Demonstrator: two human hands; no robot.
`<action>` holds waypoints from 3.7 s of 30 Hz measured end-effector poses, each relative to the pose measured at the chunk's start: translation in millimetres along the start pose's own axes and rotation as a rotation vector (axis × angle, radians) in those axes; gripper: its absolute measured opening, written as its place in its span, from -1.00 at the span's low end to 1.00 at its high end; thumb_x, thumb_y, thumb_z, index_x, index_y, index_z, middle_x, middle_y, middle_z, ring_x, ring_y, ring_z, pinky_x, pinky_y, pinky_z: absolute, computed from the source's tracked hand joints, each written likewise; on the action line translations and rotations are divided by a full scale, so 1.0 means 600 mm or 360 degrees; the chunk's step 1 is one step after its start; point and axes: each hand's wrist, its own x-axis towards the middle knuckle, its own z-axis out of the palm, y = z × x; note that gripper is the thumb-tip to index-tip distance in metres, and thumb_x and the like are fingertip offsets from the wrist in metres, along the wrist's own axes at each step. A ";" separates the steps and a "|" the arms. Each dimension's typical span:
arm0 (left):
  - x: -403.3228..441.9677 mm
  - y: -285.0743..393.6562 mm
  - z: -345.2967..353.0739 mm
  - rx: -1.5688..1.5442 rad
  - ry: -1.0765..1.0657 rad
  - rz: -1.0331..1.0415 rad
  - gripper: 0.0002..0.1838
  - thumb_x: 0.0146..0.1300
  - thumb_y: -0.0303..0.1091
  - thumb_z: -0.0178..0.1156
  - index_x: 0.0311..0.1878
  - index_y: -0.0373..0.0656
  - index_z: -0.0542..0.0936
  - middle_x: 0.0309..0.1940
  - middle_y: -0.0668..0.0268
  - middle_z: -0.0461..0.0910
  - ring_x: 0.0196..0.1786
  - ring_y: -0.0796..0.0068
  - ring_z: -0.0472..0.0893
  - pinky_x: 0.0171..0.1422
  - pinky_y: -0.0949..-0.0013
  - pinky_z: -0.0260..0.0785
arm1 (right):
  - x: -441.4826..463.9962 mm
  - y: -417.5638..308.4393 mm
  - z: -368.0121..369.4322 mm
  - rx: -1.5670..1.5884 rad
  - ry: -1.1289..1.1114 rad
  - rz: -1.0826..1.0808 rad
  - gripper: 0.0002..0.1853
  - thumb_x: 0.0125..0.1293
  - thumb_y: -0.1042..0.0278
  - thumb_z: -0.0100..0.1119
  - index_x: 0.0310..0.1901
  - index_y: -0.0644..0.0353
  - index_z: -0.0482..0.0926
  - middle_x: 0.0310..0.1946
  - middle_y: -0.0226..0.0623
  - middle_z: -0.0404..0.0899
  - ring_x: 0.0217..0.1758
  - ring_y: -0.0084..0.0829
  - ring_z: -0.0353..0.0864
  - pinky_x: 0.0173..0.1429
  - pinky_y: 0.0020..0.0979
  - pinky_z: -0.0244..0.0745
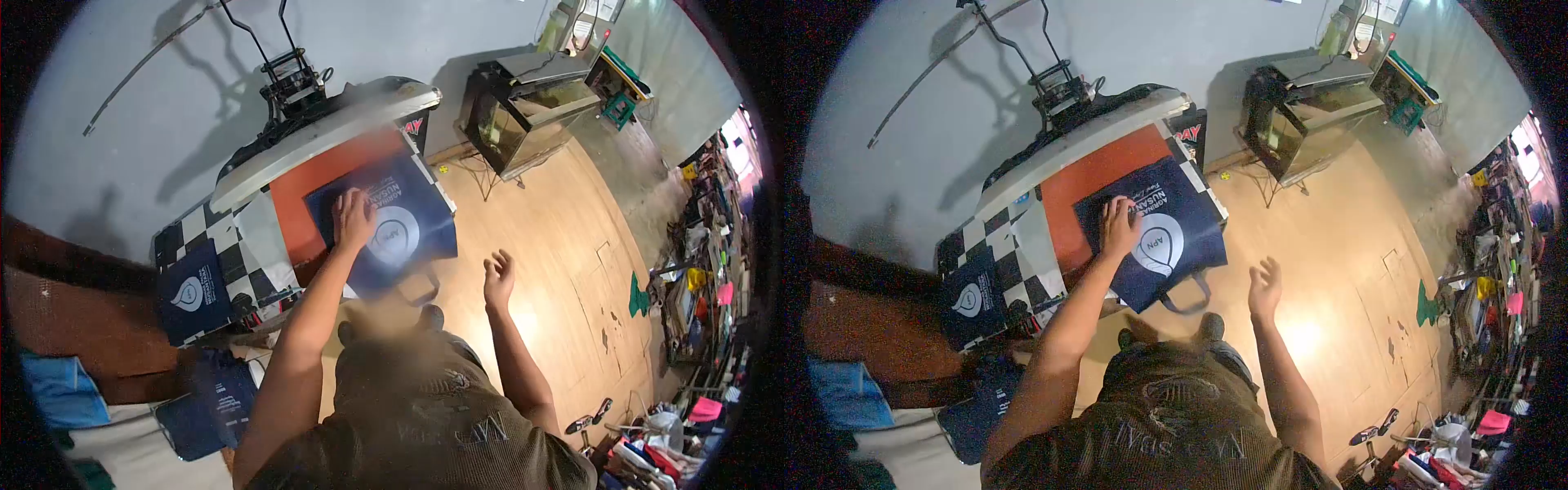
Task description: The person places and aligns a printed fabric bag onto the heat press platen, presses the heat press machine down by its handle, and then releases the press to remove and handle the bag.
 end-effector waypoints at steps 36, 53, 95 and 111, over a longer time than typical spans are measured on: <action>-0.013 -0.052 0.044 0.0198 0.0038 -0.0157 -0.40 0.47 -0.17 0.10 0.49 -0.23 0.35 0.48 -0.09 0.34 0.50 -0.11 0.35 0.54 -0.03 0.23 | 0.177 -0.165 0.395 -0.1359 -0.1098 -0.1574 -0.22 0.43 -0.39 -0.13 0.58 -0.22 0.23 0.67 -0.11 -0.05 0.71 0.22 -0.29 0.68 0.25 -0.38; -0.021 -0.058 -0.024 0.0587 -0.0202 -0.0358 -0.09 0.45 0.34 -0.04 0.58 -0.23 0.21 0.62 0.02 0.12 0.67 0.01 0.06 0.70 -0.07 -0.15 | 0.215 -0.156 0.408 -0.1566 -0.0708 -0.1042 -0.02 0.45 -0.52 -0.32 0.63 0.15 0.02 0.69 -0.17 -0.12 0.73 0.06 -0.24 0.60 0.43 -0.38; -0.026 -0.066 -0.023 0.0630 -0.0220 -0.0318 -0.07 0.42 0.38 -0.03 0.59 -0.19 0.21 0.64 0.05 0.09 0.68 0.07 0.03 0.69 -0.07 -0.12 | 0.193 -0.185 0.364 -0.1556 -0.1104 -0.1349 -0.09 0.33 -0.64 -0.19 0.63 -0.43 0.06 0.71 -0.33 -0.17 0.76 -0.11 -0.27 0.64 0.33 -0.23; -0.021 -0.063 -0.019 0.0623 -0.0332 -0.0404 -0.06 0.45 0.37 -0.09 0.62 -0.20 0.14 0.65 0.04 0.05 0.70 0.05 -0.03 0.71 -0.10 -0.22 | 0.182 -0.118 0.229 -0.1466 -0.1018 -0.1283 -0.18 0.48 -0.35 -0.08 0.65 -0.24 0.00 0.66 0.07 -0.13 0.68 0.27 -0.16 0.57 0.43 -0.11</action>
